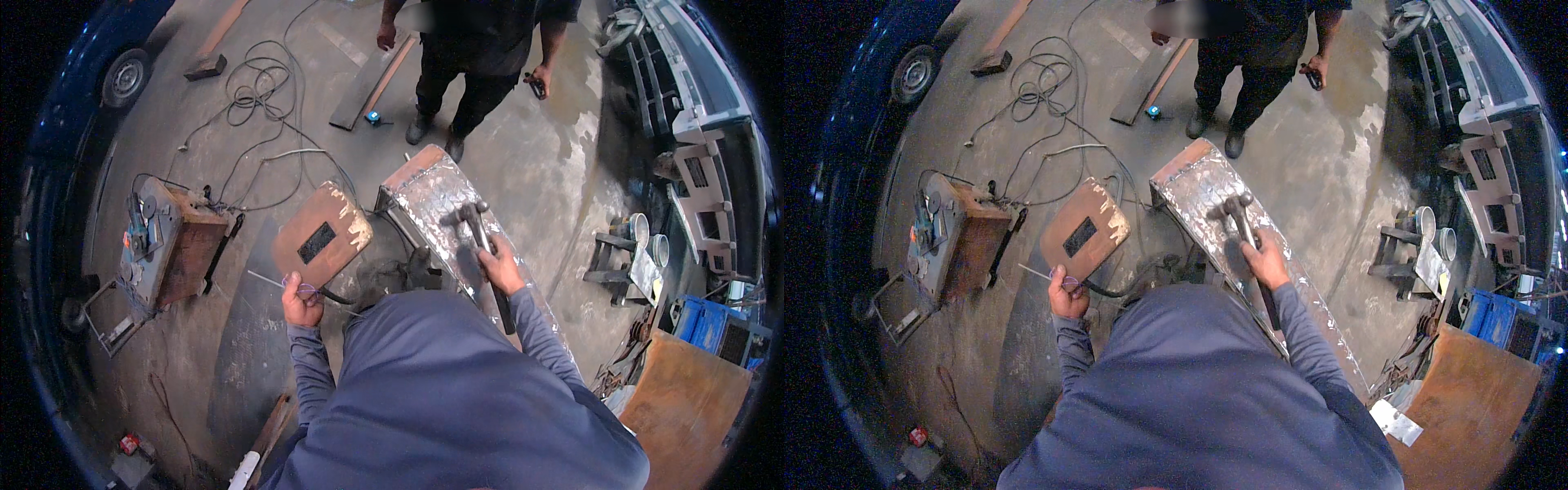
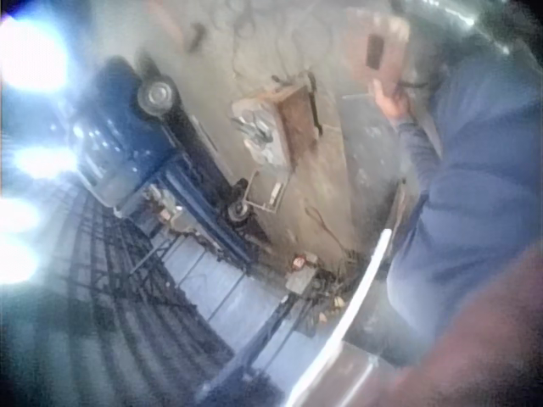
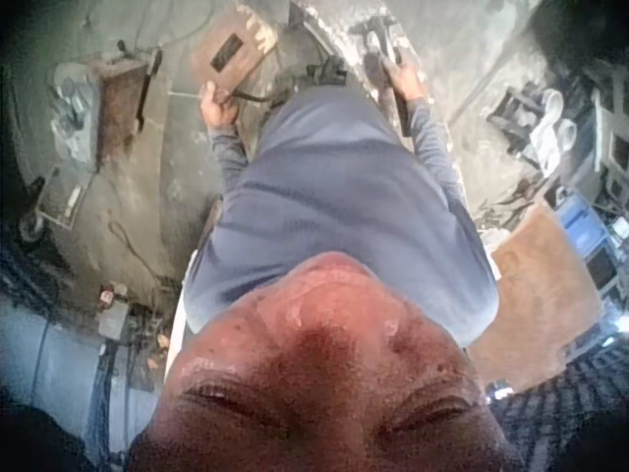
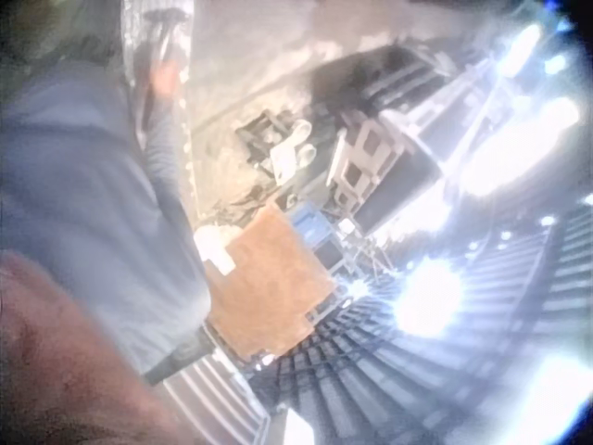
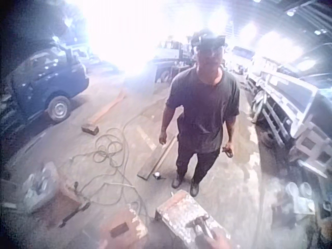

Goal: The person welds a metal frame using a welding torch and a handheld welding mask. They repeatedly strike the frame with a hammer to remove slag, then flip the frame over to continue welding on the other side.

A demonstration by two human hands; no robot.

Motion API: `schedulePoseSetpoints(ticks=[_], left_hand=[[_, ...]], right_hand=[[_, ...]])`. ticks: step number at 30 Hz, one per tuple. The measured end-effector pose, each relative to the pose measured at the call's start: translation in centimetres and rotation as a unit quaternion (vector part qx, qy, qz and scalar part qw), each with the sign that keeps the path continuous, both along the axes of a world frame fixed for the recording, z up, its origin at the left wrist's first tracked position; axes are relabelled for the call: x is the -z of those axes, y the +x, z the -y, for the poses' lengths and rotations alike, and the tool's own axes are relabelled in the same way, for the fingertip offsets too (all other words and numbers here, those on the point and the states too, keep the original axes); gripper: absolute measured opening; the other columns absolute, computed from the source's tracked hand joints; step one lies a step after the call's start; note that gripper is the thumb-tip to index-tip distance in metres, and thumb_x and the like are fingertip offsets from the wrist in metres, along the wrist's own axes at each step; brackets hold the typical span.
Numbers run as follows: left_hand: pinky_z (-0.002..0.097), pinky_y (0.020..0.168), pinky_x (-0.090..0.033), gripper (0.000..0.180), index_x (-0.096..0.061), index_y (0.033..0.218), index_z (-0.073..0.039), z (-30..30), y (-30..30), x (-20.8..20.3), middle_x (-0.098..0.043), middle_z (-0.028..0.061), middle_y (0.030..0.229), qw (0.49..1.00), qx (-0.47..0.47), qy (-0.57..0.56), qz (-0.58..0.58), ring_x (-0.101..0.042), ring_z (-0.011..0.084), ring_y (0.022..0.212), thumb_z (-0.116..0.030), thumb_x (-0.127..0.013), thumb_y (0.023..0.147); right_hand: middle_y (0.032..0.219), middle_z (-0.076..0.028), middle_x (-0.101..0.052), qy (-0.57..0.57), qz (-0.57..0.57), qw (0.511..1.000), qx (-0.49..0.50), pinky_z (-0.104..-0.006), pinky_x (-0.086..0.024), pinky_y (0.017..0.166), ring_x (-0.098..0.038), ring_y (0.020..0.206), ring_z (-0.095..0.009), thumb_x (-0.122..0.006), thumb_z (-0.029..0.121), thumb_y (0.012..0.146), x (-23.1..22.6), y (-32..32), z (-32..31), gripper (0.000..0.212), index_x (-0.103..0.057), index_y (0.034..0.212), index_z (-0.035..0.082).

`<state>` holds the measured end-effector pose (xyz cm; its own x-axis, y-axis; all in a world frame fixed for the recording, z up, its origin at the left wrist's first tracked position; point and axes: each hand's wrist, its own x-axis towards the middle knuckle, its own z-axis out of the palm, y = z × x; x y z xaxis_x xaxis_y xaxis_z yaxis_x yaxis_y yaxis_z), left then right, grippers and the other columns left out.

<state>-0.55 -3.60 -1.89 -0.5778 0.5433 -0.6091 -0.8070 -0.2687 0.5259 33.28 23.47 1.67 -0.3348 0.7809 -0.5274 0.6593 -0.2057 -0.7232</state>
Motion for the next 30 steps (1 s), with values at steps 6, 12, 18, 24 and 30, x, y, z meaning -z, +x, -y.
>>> schedulePoseSetpoints(ticks=[6, 12, 18, 24, 30], left_hand=[[0.0186, 0.036, -0.031, 0.016, -0.055, 0.102, -0.013, -0.7, 0.7, -1.5, -0.063, -0.0011, 0.086, 1.000, 0.008, -0.004, -0.022, -0.054, 0.0061, 0.055, -0.021, -0.059, 0.088], [0.0195, 0.039, -0.033, 0.018, -0.055, 0.104, -0.012, -1.1, 1.6, -1.3, -0.064, -0.0001, 0.087, 1.000, 0.001, -0.014, -0.016, -0.054, 0.0072, 0.056, -0.020, -0.059, 0.088], [0.0203, 0.040, -0.035, 0.020, -0.055, 0.104, -0.011, -0.2, 1.9, -1.1, -0.064, 0.0004, 0.090, 1.000, 0.000, 0.001, -0.027, -0.057, 0.0088, 0.059, -0.019, -0.060, 0.087], [0.0245, 0.049, -0.046, 0.021, -0.055, 0.105, -0.009, -0.3, 2.7, -1.2, -0.066, 0.0066, 0.097, 0.999, -0.044, -0.025, -0.015, -0.063, 0.0160, 0.069, -0.021, -0.058, 0.088], [0.0283, 0.063, -0.049, 0.025, -0.055, 0.109, -0.008, 1.1, 2.0, 0.9, -0.065, 0.0076, 0.103, 1.000, -0.026, -0.005, -0.011, -0.064, 0.0196, 0.085, -0.020, -0.058, 0.088]], right_hand=[[0.087, -0.015, -0.061, 0.110, -0.040, 0.992, -0.043, -0.0355, -0.048, 0.071, -0.059, 0.075, -0.023, -0.057, 0.022, 0.082, 2.0, -4.6, -4.3, 0.051, -0.045, 0.126, -0.001], [0.091, -0.019, -0.062, 0.196, -0.050, 0.976, -0.074, -0.0361, -0.048, 0.070, -0.061, 0.077, -0.026, -0.056, 0.020, 0.082, 2.1, -9.3, -8.3, 0.054, -0.042, 0.132, 0.003], [0.113, -0.027, -0.059, 0.200, -0.014, 0.974, -0.107, -0.0426, -0.043, 0.092, -0.057, 0.107, -0.041, -0.055, 0.023, 0.082, 3.4, -11.0, -10.1, 0.055, -0.043, 0.133, 0.006], [0.113, -0.028, -0.059, 0.317, -0.110, 0.940, -0.067, -0.0404, -0.045, 0.089, -0.058, 0.106, -0.041, -0.054, 0.027, 0.088, -0.3, -12.2, -10.4, 0.050, -0.045, 0.131, 0.005], [0.114, -0.027, -0.058, 0.288, -0.046, 0.947, -0.136, -0.0419, -0.045, 0.090, -0.057, 0.106, -0.042, -0.054, 0.025, 0.087, 5.6, -9.8, -10.6, 0.051, -0.044, 0.133, 0.005]])
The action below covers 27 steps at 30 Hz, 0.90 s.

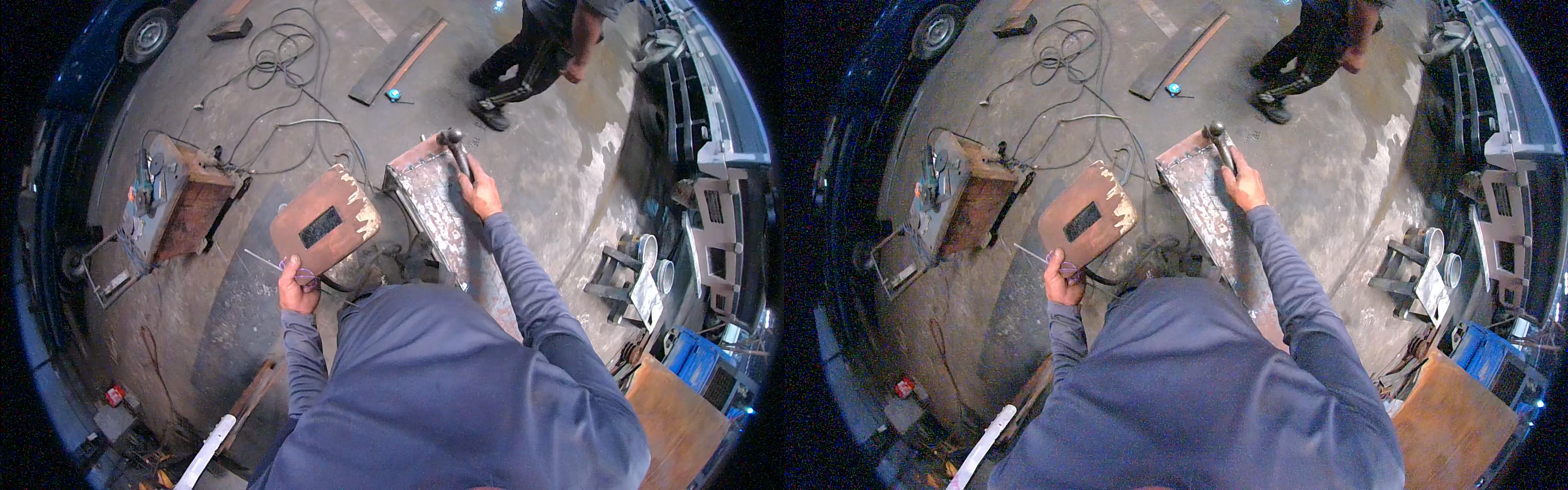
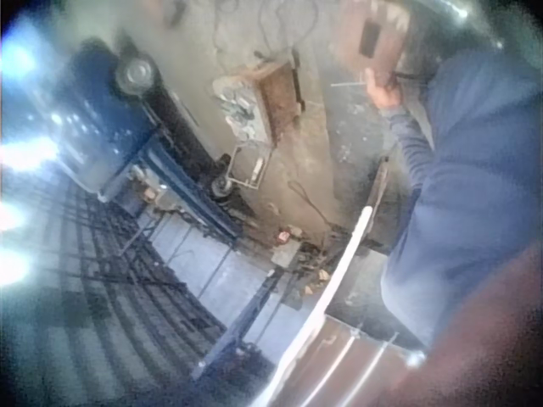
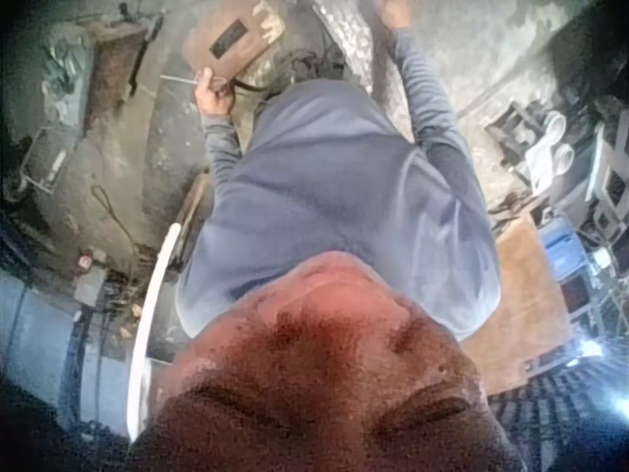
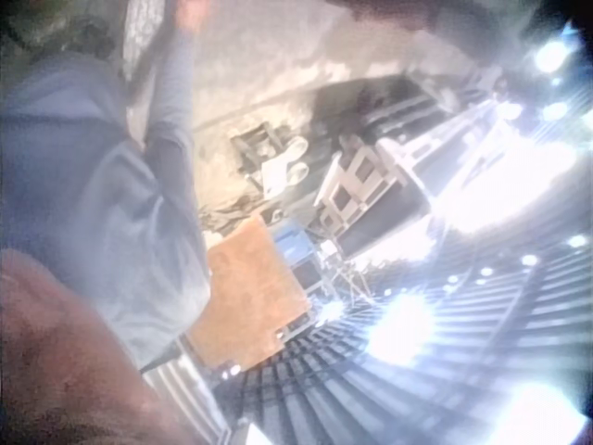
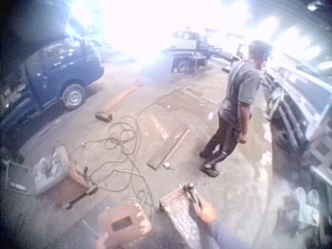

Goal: The person welds a metal frame using a welding torch and a handheld welding mask. They repeatedly strike the frame with a hammer to remove slag, then flip the frame over to continue welding on the other side.

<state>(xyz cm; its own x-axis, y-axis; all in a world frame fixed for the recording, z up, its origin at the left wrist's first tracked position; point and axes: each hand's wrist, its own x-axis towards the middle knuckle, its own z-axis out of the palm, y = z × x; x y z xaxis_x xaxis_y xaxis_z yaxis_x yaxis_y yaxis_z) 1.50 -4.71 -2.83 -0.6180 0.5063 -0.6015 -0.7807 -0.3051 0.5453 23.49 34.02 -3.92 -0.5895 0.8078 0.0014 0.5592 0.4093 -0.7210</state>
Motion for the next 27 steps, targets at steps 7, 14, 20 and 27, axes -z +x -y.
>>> schedulePoseSetpoints(ticks=[7, 14, 20, 27], left_hand=[[0.0420, 0.090, -0.045, 0.029, -0.059, 0.109, 0.001, 0.4, -0.3, -0.2, -0.061, 0.0208, 0.112, 0.841, 0.202, -0.107, -0.490, -0.059, 0.0324, 0.102, -0.015, -0.051, 0.087], [0.0214, 0.045, -0.039, 0.031, -0.055, 0.110, -0.006, -0.9, 0.6, -1.3, -0.064, 0.0052, 0.095, 1.000, 0.025, -0.004, -0.017, -0.057, 0.0107, 0.062, -0.027, -0.058, 0.087], [0.0191, 0.044, -0.037, 0.029, -0.054, 0.108, -0.006, -2.2, -0.5, -1.9, -0.063, 0.0034, 0.092, 0.998, 0.061, -0.004, -0.030, -0.055, 0.0088, 0.062, -0.026, -0.058, 0.088], [0.0256, 0.060, -0.046, 0.025, -0.054, 0.102, -0.006, -6.2, 0.0, -6.8, -0.060, 0.0047, 0.091, 0.982, 0.130, 0.006, -0.136, -0.058, 0.0129, 0.074, -0.027, -0.057, 0.089]], right_hand=[[0.114, -0.029, -0.058, 0.027, -0.081, 0.994, 0.067, -0.0404, -0.047, 0.088, -0.059, 0.104, -0.040, -0.056, 0.024, 0.087, -5.2, -1.9, -1.4, 0.052, -0.045, 0.131, -0.001], [0.115, -0.024, -0.060, -0.109, -0.015, 0.992, 0.064, -0.0402, -0.046, 0.090, -0.059, 0.107, -0.036, -0.060, 0.031, 0.085, -4.5, 4.8, 3.3, 0.047, -0.054, 0.122, 0.004], [0.115, -0.016, -0.061, -0.087, 0.106, 0.989, 0.057, -0.0405, -0.045, 0.090, -0.056, 0.109, -0.034, -0.065, 0.034, 0.078, -3.4, 13.0, 8.5, 0.048, -0.058, 0.118, 0.010], [0.099, -0.015, -0.063, 0.031, 0.114, 0.991, 0.071, -0.0413, -0.047, 0.083, -0.059, 0.096, -0.035, -0.067, 0.025, 0.076, -2.4, 16.4, 12.1, 0.036, -0.063, 0.109, 0.009]])
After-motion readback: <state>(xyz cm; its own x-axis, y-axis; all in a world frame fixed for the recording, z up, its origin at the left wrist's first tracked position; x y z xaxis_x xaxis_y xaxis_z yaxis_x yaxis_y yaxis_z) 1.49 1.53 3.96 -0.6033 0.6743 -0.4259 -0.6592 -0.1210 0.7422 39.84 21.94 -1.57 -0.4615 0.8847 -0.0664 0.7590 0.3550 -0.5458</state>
